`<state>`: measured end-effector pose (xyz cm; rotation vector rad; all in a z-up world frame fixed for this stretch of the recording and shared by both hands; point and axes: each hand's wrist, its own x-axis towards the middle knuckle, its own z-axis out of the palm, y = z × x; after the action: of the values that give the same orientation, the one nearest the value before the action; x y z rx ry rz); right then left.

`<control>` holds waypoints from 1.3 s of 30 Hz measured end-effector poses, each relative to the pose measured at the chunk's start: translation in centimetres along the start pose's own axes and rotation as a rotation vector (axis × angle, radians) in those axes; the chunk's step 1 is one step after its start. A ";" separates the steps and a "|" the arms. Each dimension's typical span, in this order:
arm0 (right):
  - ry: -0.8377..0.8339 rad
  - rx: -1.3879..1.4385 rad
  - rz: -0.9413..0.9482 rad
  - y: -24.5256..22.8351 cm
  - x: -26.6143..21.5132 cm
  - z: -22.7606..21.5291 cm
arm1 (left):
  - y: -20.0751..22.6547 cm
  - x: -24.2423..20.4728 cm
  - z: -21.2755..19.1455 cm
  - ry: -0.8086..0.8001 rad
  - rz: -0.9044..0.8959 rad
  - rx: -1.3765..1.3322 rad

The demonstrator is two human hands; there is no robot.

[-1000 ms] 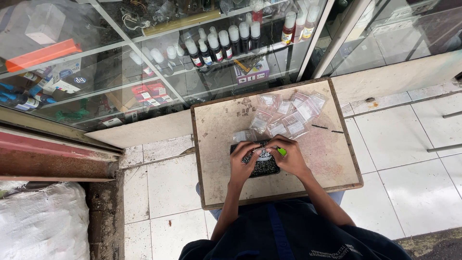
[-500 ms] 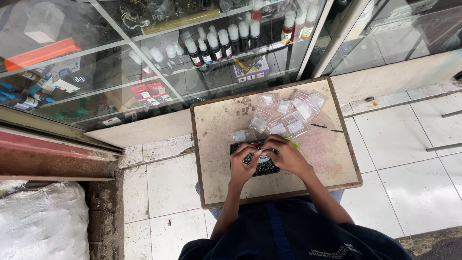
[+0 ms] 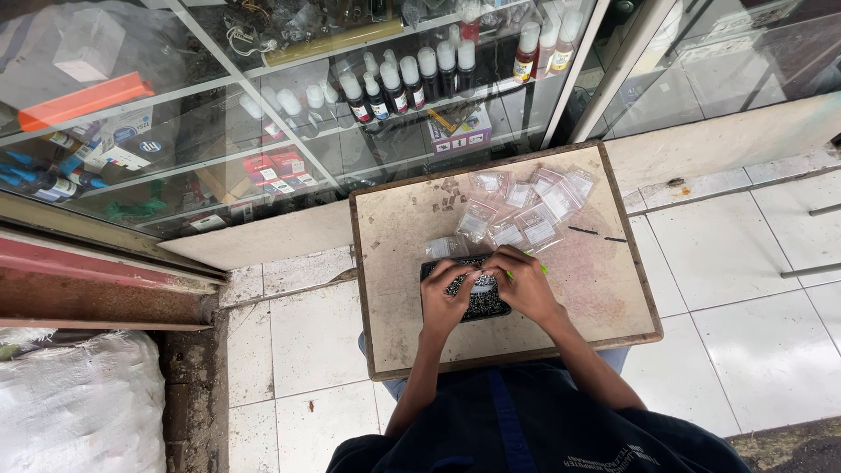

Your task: Sorting small electronic components from a tray into individual plastic bags at a service counter.

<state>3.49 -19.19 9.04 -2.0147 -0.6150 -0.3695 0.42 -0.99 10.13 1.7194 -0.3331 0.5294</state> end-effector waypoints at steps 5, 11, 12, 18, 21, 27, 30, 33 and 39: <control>0.070 -0.032 -0.031 -0.1 -0.4 0.4 | 0.5 -0.3 0.4 -0.017 0.031 0.047; 0.055 0.020 -0.023 -2.4 1.6 -1.6 | -0.5 -0.2 0.0 0.091 -0.031 0.003; 0.041 0.059 -0.011 -2.8 1.9 -1.9 | -0.3 0.0 0.0 0.125 -0.050 -0.028; 0.005 0.015 -0.039 -1.0 1.9 -1.4 | 0.4 0.7 -0.4 0.104 -0.042 -0.081; 0.049 -0.001 -0.022 -0.4 1.2 0.0 | 0.9 0.8 -0.2 0.114 -0.027 -0.082; 0.085 0.049 -0.029 -0.5 0.8 0.7 | 1.5 1.7 -0.9 0.005 -0.026 -0.012; 0.066 0.036 -0.041 -0.6 0.6 0.6 | 0.2 1.7 -1.4 -0.087 -0.007 0.059; -0.014 0.027 -0.036 -1.0 0.9 0.3 | 1.1 1.7 -1.3 -0.055 -0.034 0.050; -0.111 0.049 -0.086 -4.1 2.5 -0.8 | -1.3 0.6 -0.9 -0.066 -0.058 0.202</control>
<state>3.26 -17.53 13.59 -1.9761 -0.7741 -0.2927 1.43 0.25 9.46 1.9397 -0.2833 0.4774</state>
